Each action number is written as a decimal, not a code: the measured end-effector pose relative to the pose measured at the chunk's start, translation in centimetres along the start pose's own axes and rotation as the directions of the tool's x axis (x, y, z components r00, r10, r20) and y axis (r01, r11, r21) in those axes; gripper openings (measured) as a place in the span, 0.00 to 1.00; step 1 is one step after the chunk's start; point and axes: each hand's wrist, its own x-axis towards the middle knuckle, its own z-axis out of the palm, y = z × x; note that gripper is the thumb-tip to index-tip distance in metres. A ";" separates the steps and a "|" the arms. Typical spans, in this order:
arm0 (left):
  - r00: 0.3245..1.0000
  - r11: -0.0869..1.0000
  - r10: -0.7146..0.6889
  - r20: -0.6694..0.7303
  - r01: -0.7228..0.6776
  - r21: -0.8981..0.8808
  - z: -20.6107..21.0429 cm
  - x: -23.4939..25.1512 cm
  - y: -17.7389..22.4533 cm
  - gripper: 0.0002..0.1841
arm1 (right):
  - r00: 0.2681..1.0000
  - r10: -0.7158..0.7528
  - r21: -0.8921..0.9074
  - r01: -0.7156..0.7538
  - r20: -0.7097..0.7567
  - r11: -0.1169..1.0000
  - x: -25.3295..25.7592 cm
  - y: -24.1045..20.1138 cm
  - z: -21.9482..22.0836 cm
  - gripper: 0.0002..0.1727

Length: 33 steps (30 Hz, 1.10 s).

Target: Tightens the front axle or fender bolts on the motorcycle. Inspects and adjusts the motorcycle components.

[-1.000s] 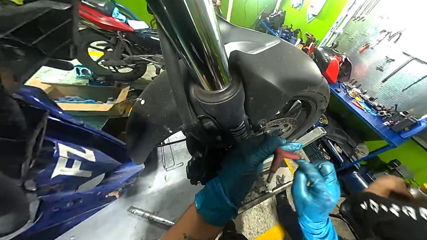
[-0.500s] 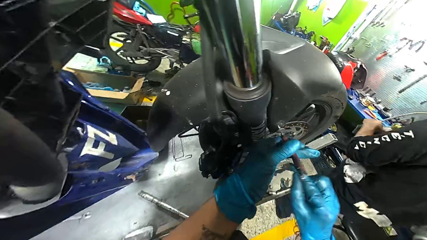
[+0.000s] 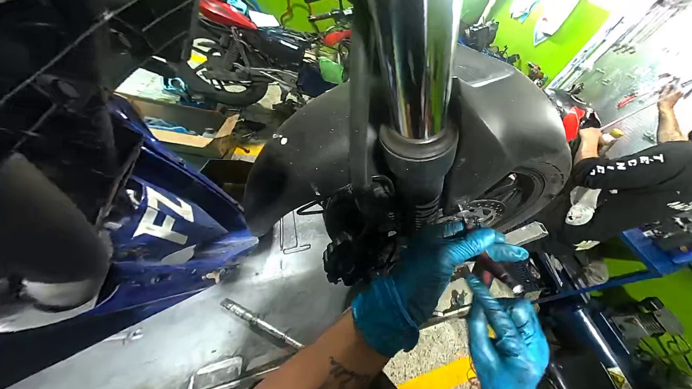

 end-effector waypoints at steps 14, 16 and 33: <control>0.985 0.989 -0.119 -0.121 0.107 -0.102 -0.1 -1.1 1.4 0.15 | 0.993 0.107 0.199 -0.115 0.054 0.973 0.3 -1.9 -0.2 0.10; 0.984 0.993 -0.101 -0.150 0.091 -0.070 0.2 -1.0 1.3 0.19 | 0.957 0.252 0.286 -0.284 0.144 0.915 0.7 -0.8 -0.6 0.20; 0.939 0.985 0.026 -0.344 -0.082 -0.149 0.8 -5.2 -1.2 0.22 | 0.717 0.573 0.638 -0.664 0.397 0.390 12.7 3.1 3.1 0.33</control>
